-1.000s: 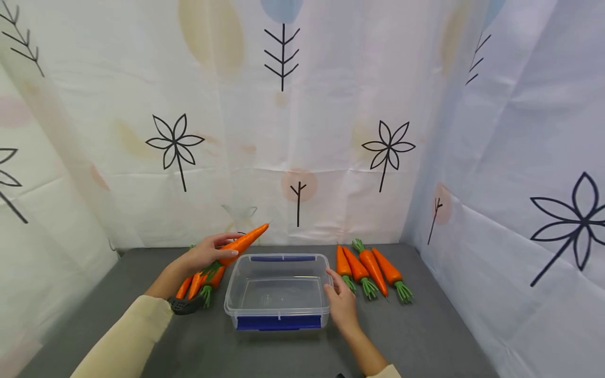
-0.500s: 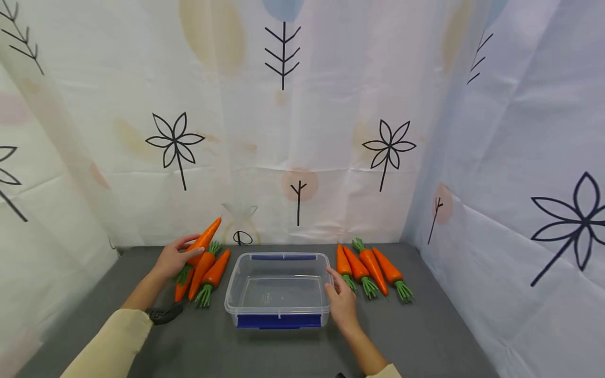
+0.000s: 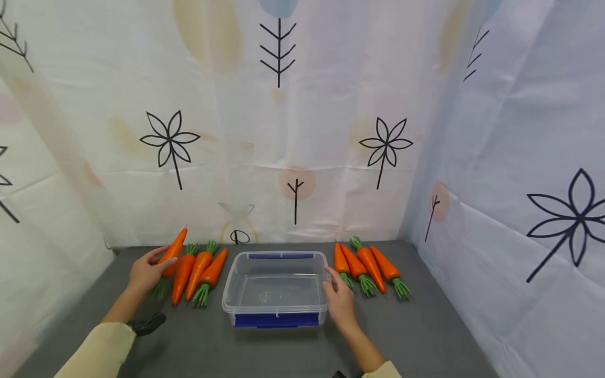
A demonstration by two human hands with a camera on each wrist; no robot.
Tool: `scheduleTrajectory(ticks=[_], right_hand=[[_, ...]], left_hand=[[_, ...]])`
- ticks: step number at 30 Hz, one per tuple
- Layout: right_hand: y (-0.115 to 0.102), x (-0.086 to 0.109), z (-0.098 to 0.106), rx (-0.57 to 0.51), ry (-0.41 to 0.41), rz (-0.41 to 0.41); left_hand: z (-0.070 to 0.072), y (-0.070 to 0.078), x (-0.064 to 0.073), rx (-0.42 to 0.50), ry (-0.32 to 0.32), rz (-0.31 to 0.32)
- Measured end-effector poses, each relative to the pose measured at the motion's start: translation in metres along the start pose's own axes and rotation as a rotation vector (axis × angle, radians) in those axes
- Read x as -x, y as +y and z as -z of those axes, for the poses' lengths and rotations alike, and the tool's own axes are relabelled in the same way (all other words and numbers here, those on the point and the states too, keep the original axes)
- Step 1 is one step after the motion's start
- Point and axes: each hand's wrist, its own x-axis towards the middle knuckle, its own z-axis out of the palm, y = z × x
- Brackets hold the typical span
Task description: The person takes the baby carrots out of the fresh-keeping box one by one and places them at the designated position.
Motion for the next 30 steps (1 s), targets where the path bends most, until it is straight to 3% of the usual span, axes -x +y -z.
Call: scheduleTrajectory(ticks=[7,15,25,30], right_hand=[[-0.001,-0.001,-0.001,0.014,0.013,-0.008],[0.000,0.000,0.000,-0.009,-0.021,0.008],[-0.001,0.002,0.002,-0.020,-0.025,0.000],[0.000,0.000,0.001,-0.026,-0.029,0.007]], left_hand=[[0.002,-0.018,0.002,-0.041,0.052,0.096],[0.000,-0.039,0.004,-0.104,0.010,0.130],[0.000,-0.037,0.009,-0.170,-0.054,0.126],[0.002,-0.038,0.009,-0.156,-0.060,0.127]])
